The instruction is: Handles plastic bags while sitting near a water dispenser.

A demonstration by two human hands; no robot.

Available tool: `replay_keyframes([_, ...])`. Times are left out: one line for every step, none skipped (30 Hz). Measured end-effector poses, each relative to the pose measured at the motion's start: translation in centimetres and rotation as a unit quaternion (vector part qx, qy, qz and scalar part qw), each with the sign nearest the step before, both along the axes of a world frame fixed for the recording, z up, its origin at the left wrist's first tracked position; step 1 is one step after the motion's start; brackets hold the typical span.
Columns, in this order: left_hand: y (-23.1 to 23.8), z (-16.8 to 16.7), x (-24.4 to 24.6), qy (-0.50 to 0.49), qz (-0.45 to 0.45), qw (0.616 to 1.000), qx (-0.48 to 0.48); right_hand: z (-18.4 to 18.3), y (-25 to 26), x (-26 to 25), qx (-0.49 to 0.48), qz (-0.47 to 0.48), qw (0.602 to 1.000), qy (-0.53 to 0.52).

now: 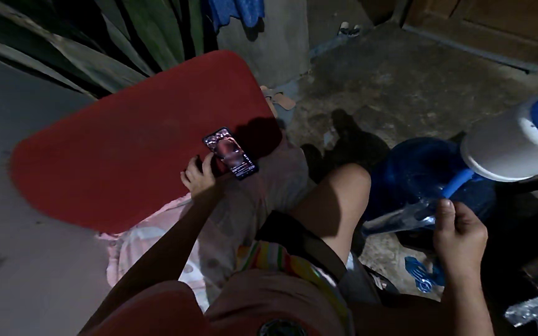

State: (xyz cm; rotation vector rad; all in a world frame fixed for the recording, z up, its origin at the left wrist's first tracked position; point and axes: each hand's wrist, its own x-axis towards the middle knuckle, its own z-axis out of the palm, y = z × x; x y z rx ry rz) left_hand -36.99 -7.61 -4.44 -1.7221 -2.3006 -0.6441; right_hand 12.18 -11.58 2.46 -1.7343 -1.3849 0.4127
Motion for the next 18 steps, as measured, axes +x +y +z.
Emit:
replay_keyframes([0.0,0.4,0.2,-0.008,0.005,1.0,0.004,0.0,0.0,0.0,-0.001,-0.002,1.0,0.0])
replay_keyframes([0.0,1.0,0.6,-0.013,0.011,1.0,0.007,0.0,0.0,-0.1,-0.002,-0.003,1.0,-0.001])
replay_keyframes([0.1,1.6,1.0,-0.012,0.018,1.0,0.011,0.0,0.0,-0.1,-0.003,-0.003,1.0,-0.005])
replay_keyframes([0.3,2.1,1.2,-0.014,0.025,1.0,0.011,0.1,-0.1,-0.2,-0.002,-0.003,1.0,-0.008])
replay_keyframes([0.6,2.4,1.1,-0.018,0.025,0.999,0.008,0.1,-0.1,-0.2,-0.002,-0.002,1.0,-0.01])
replay_keyframes([0.9,2.7,0.8,-0.027,0.018,0.999,0.004,0.1,-0.1,-0.2,-0.002,0.0,1.0,-0.01])
replay_keyframes([1.2,3.0,0.7,-0.029,0.013,1.0,0.004,0.1,-0.1,-0.1,-0.002,0.0,1.0,-0.01])
replay_keyframes([1.6,3.3,0.7,-0.037,0.014,0.999,-0.004,0.1,-0.1,-0.1,-0.001,0.001,1.0,-0.009])
replay_keyframes([1.9,3.7,0.8,-0.044,0.019,0.999,-0.014,0.0,-0.1,-0.1,0.0,0.001,1.0,-0.008])
replay_keyframes([2.2,4.0,0.9,-0.05,0.024,0.998,-0.021,0.0,-0.1,-0.1,0.002,0.001,1.0,-0.006])
replay_keyframes([2.5,4.2,0.9,-0.048,0.029,0.998,-0.027,0.0,-0.1,-0.1,0.002,0.001,1.0,-0.005])
replay_keyframes([2.7,4.2,1.0,-0.045,0.032,0.998,-0.031,-0.1,-0.1,-0.1,0.003,0.0,1.0,-0.004])
replay_keyframes([2.9,4.3,1.0,-0.04,0.033,0.998,-0.033,-0.1,-0.1,-0.1,0.004,0.0,1.0,-0.005])
replay_keyframes([3.0,4.3,1.0,-0.038,0.034,0.998,-0.037,-0.1,-0.1,-0.1,0.004,-0.001,1.0,-0.008])
replay_keyframes([3.0,4.2,0.9,-0.036,0.031,0.998,-0.036,-0.1,-0.1,-0.1,0.0,-0.001,1.0,-0.011])
replay_keyframes([3.1,4.2,0.9,-0.032,0.026,0.999,-0.031,0.0,-0.1,0.0,-0.006,0.0,1.0,-0.013])
replay_keyframes([3.1,4.1,0.9,-0.029,0.024,0.999,-0.027,0.0,-0.1,0.0,-0.01,0.001,1.0,-0.015])
replay_keyframes([3.1,4.0,0.8,-0.025,0.024,0.999,-0.026,-0.1,-0.1,0.0,-0.011,0.002,1.0,-0.016])
